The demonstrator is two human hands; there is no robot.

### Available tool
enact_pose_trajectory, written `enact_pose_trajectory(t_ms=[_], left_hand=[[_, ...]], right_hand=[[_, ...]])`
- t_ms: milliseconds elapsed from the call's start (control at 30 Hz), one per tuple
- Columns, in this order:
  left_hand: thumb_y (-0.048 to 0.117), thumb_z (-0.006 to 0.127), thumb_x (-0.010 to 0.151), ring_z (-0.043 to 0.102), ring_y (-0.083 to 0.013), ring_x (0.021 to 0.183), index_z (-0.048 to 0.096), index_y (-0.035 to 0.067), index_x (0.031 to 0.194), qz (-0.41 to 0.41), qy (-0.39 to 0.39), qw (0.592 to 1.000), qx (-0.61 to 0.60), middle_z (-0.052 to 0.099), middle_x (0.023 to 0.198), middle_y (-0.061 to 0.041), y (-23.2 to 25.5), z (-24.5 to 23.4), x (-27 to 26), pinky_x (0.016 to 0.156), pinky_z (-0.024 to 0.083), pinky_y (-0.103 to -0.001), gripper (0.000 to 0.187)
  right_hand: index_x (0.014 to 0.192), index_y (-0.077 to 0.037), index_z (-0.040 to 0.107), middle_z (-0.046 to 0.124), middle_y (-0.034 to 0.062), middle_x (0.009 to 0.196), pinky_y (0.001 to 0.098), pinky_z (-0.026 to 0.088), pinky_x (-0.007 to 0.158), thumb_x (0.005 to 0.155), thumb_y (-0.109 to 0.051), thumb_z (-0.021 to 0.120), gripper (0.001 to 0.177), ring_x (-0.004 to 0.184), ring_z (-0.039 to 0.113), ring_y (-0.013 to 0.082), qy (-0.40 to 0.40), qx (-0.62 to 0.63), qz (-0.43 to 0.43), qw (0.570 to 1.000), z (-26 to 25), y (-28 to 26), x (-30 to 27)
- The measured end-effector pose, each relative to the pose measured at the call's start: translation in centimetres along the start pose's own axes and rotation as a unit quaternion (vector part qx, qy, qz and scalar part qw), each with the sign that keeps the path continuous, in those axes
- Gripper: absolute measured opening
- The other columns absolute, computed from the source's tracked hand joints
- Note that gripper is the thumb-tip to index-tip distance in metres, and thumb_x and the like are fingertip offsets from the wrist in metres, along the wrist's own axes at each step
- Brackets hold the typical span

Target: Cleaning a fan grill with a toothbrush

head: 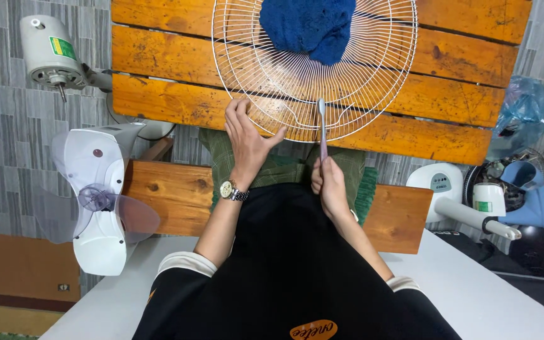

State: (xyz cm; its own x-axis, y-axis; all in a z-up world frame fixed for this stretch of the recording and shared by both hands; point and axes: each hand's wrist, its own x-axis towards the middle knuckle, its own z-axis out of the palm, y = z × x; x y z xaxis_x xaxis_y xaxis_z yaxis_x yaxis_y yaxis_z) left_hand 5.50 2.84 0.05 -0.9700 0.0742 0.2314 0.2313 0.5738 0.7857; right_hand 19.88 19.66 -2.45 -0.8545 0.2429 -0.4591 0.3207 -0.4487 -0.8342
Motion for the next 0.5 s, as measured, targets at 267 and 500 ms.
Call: enact_pose_trajectory(t_ms=[267,500], left_hand=[[0.034,0.097,0.065,0.045,-0.0395,0.118,0.039,0.005,0.136,0.003,-0.005,1.000,0.008,0.038,0.131,-0.017,0.1,0.0,0.0,0.097,0.037,-0.049,0.096],[0.032,0.097,0.065,0.045,-0.0404,0.117,0.040,0.005,0.135,0.001,0.000,1.000,0.003,0.039,0.130,-0.017,-0.1,0.0,0.1,0.096,0.037,-0.050,0.095]], right_hand=[[0.100,-0.009,0.047,0.023,-0.0086,0.063,0.0174,0.021,0.036,0.115,-0.031,0.030,0.031,0.042,0.019,0.0010,0.006,-0.005,-0.027,1.000,0.2,-0.3,1.5],[0.099,-0.010,0.046,0.024,-0.0067,0.062,0.0182,0.025,0.035,0.115,-0.031,0.029,0.032,0.041,0.023,0.0020,0.007,-0.033,-0.015,0.999,-1.4,2.2,-0.5]])
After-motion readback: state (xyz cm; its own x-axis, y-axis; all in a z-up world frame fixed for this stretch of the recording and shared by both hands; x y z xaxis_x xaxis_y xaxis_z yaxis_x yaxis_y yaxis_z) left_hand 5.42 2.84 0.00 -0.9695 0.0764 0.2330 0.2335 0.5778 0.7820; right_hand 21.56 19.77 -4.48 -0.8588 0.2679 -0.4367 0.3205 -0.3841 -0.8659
